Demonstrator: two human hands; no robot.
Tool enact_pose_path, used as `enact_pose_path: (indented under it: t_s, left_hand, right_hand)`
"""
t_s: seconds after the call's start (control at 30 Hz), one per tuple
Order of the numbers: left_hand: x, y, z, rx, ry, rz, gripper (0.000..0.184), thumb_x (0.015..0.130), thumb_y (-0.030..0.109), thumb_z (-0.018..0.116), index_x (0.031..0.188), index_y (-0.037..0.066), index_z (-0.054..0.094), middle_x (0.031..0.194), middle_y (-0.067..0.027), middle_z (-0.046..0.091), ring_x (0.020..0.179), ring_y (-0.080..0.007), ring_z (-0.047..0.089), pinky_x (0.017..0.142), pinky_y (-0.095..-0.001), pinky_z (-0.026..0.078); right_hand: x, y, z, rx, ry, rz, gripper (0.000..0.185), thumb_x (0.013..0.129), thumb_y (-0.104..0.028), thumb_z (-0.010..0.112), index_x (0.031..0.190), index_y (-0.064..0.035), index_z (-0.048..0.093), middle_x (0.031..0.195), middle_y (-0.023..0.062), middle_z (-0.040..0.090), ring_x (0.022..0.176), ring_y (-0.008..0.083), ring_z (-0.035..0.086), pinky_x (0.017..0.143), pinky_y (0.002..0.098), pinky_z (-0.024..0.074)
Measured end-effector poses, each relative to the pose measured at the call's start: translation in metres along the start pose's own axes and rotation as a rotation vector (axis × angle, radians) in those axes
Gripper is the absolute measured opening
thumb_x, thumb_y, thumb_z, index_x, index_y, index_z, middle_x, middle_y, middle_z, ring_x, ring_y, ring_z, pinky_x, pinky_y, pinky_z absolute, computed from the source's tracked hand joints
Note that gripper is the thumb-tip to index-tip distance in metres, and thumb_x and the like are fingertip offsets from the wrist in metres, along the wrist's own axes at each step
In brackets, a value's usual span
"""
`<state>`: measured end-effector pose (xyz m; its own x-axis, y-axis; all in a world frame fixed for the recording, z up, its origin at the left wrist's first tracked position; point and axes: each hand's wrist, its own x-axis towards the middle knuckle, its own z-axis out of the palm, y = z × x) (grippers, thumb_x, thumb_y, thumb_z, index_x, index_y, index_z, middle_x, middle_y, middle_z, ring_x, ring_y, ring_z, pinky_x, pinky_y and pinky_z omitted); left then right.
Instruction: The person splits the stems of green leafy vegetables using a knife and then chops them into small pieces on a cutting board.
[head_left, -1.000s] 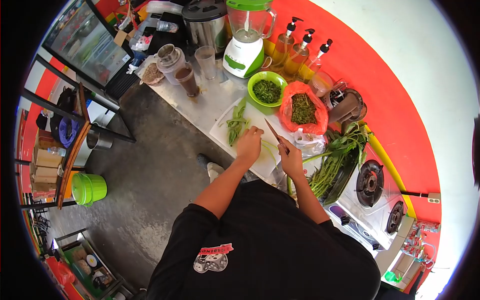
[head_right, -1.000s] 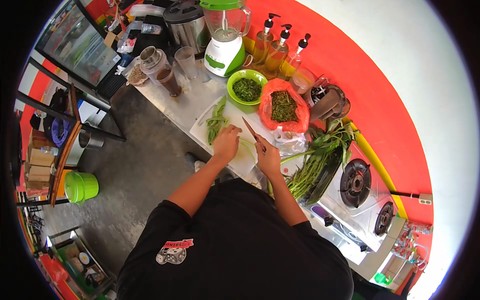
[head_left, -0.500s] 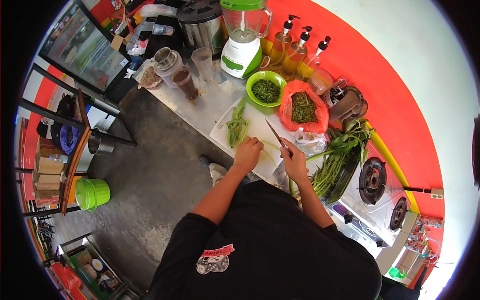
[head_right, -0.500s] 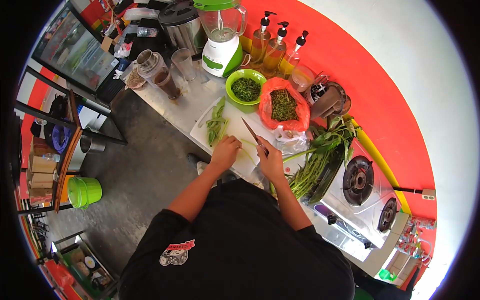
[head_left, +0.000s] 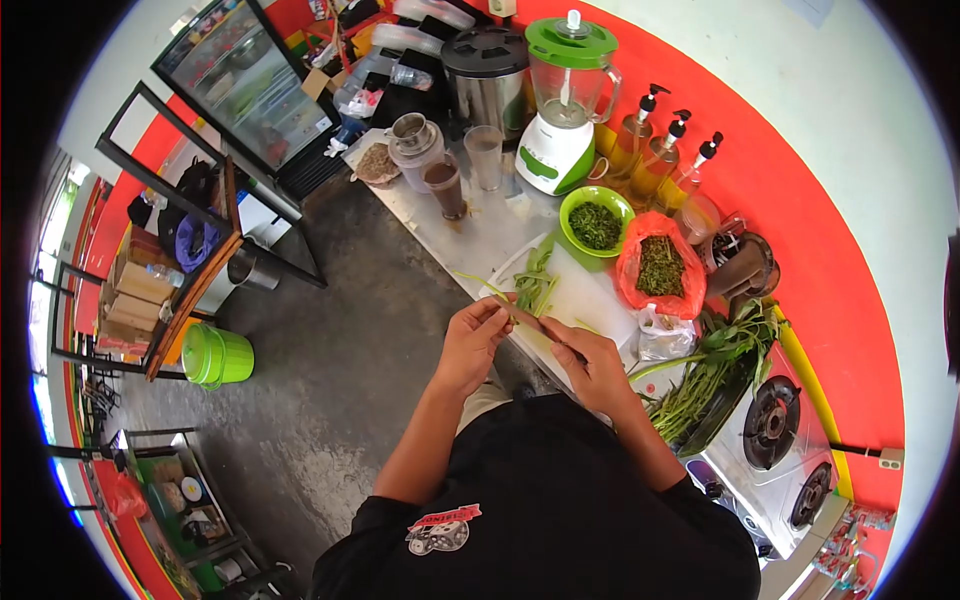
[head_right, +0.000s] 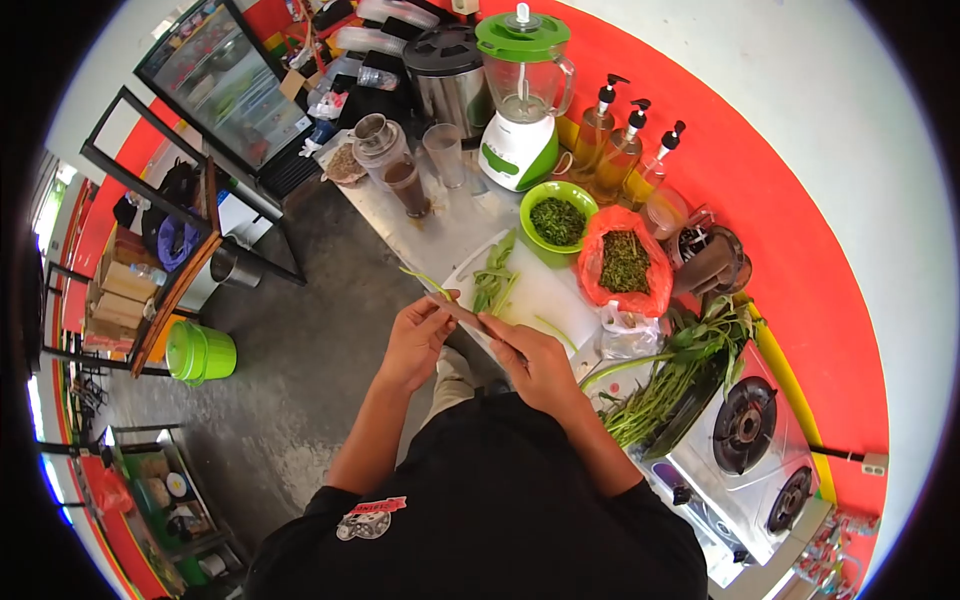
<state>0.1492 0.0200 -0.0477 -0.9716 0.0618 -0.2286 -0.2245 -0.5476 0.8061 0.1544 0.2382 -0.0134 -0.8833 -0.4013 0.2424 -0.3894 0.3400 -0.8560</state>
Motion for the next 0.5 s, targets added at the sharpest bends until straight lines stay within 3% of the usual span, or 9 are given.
enact_pose_path:
  t_s: [0.2,0.5]
  left_hand:
    - [-0.007,0.005,0.003,-0.162,-0.104,-0.001,0.016,0.101,0.008,0.059,0.115,0.001,0.06,0.11,-0.0032,0.065,0.101,-0.013,0.065,0.092,-0.0276,0.053]
    - [-0.006,-0.007,0.002,-0.354,-0.133,0.007,0.014,0.101,0.005,0.055,0.114,0.005,0.055,0.114,-0.0057,0.063,0.108,-0.0179,0.064,0.096,-0.0314,0.054]
  right_hand:
    - [0.003,0.0,0.013,-0.051,-0.033,-0.094,0.041,0.096,-0.012,0.066,0.137,-0.0125,0.065,0.073,0.0095,0.058,0.061,0.0239,0.056,0.06,0.0349,0.0473]
    - [0.0,0.001,0.015,-0.078,0.003,-0.094,0.041,0.095,-0.011,0.067,0.137,-0.0136,0.066,0.071,0.0096,0.056,0.058,0.0236,0.054,0.058,0.0351,0.0466]
